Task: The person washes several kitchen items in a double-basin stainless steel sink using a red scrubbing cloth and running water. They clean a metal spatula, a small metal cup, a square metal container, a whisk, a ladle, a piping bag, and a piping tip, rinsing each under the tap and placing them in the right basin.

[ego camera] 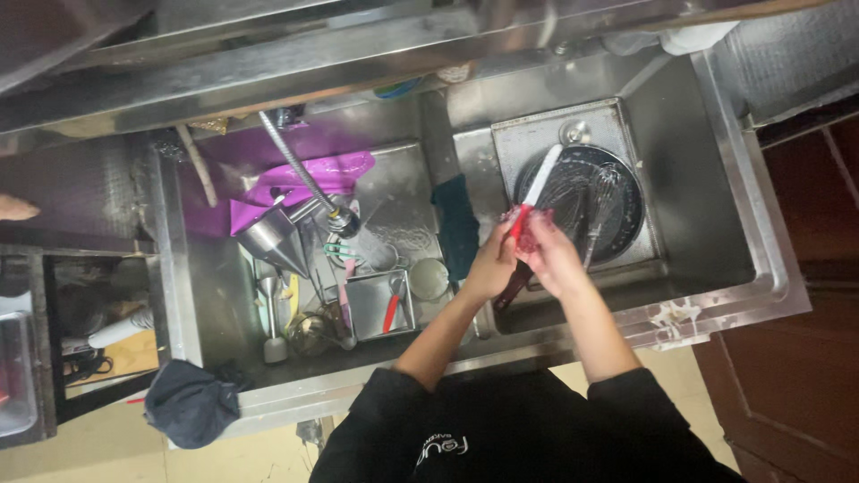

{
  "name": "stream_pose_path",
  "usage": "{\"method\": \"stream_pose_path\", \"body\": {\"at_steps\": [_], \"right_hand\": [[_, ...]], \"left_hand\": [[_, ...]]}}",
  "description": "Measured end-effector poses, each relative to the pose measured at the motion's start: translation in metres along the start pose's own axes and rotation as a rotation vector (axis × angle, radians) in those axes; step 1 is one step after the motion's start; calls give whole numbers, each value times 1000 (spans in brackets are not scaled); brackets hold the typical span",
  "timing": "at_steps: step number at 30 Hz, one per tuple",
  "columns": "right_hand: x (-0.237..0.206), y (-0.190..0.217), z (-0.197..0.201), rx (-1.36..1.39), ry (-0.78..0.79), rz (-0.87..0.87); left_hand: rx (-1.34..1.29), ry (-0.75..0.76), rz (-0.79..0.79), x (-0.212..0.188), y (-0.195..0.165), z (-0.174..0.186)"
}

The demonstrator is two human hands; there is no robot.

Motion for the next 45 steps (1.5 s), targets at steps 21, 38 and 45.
{"method": "stream_pose_path", "body": {"at_steps": [21,38,45], "right_hand": [[67,23,176,-669,-677,-88],[47,3,100,-190,-197,273],[91,-89,-46,-15,183,-90]], "left_hand": [[1039,-204,406,-94,56,163],[699,190,753,-125,74,254],[457,-217,272,-58,51,262]]}}
Point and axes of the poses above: each hand's wrist, its own x-axis towards the middle knuckle, its own z-axis out of the back of the hand, y = z × x, the point moved 3 cm from there along x, towards the middle knuckle, and after that the axes turned 13 degrees about -z, right-handed, at the moved point
